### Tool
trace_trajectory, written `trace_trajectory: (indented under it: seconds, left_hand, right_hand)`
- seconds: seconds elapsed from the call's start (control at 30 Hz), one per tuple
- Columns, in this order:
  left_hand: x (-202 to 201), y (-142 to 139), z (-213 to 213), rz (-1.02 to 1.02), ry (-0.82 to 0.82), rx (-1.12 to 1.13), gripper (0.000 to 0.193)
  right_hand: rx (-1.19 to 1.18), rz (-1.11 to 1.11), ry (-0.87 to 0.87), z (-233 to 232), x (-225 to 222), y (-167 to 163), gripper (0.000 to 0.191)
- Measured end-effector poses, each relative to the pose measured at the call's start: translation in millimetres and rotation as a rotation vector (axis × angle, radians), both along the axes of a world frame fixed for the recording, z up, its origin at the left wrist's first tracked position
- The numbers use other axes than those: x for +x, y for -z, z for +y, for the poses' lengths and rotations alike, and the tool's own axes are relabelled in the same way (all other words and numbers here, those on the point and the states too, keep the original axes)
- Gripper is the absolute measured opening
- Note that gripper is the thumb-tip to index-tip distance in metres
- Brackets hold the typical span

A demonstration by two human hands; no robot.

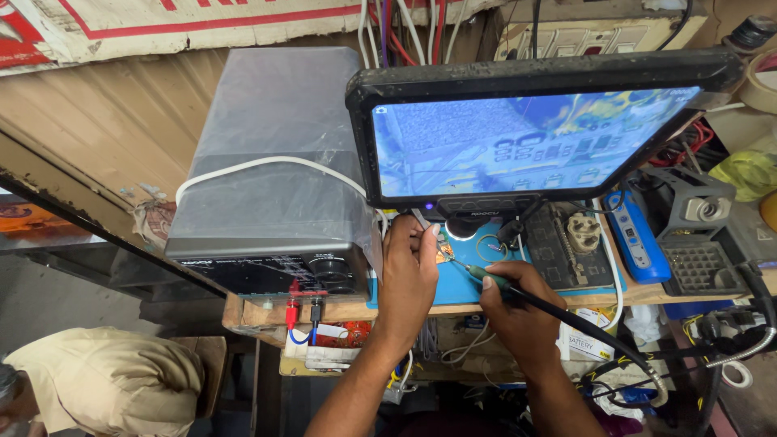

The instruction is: The person handles a disassembled smartphone at a workbench, then moves to a soldering station where they solder the phone's motherboard under a microscope using a soldering iron. They then return to the bench, place the motherboard back into the phone body, and press components into place by hand.

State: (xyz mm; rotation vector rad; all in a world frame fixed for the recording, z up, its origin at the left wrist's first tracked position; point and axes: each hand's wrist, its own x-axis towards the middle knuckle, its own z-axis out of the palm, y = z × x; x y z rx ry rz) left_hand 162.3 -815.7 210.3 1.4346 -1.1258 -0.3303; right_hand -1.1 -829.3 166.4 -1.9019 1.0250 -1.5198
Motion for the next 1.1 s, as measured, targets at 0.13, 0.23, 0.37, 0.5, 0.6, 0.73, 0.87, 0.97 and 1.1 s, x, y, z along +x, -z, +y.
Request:
trace_trajectory:
  seconds: [0.13,0.23,0.37,0.5,0.6,0.73,0.87,0.97,1.1]
  left_hand:
    - [0.3,0.7,0.0,-0.004,0.01,-0.012,0.015]
    - [0.4,1.8,-0.7,-0.01,0.004,-0.012,0.015]
    - [0.9,3.0,-1.1,0.004,0.012,-0.001,0.015]
    - [1.1,3.1,-0.5,0.02,0.022,-0.003,0.015]
    - [0.6,2.7,0.5,0.001,0.017,-0.01,0.015]
    - [0.9,2.5,0.2,0.013,0.025,-0.008,0.015]
    - [1.1,3.0,0.1,0.005,0.023,-0.007,0.015]
    - [0.8,3.4,0.3,-0.002,0.017,-0.009,0.014]
    - [0.6,3.3,0.0,0.009,0.024,-0.014,0.014]
  right_hand:
    - [0.04,0.002,-0.002,0.2,0.2,-0.1,0.016]
    - [0.007,0.017,0.008,0.0,0.1,-0.4,0.016]
    - [-0.034,0.024,0.01,0.0,0.3,-0.5,0.017]
    - [0.014,0.022,0.013,0.3,0.7,-0.4,0.016]
    - [-0.01,0.044,0.016,-0.1,-0.6,-0.7,0.016]
    - [-0.004,0.027,0.007,0.0,-0.5,0.2,0.016]
    - [0.011,0.009,0.006,0.7,-0.4,1.4,0.017]
    - [-0.022,0.015,0.008,0.4,-0.7,1.9,0.017]
    - [-0.033,0.02,0.008,-0.1,-1.3,2.3,0.017]
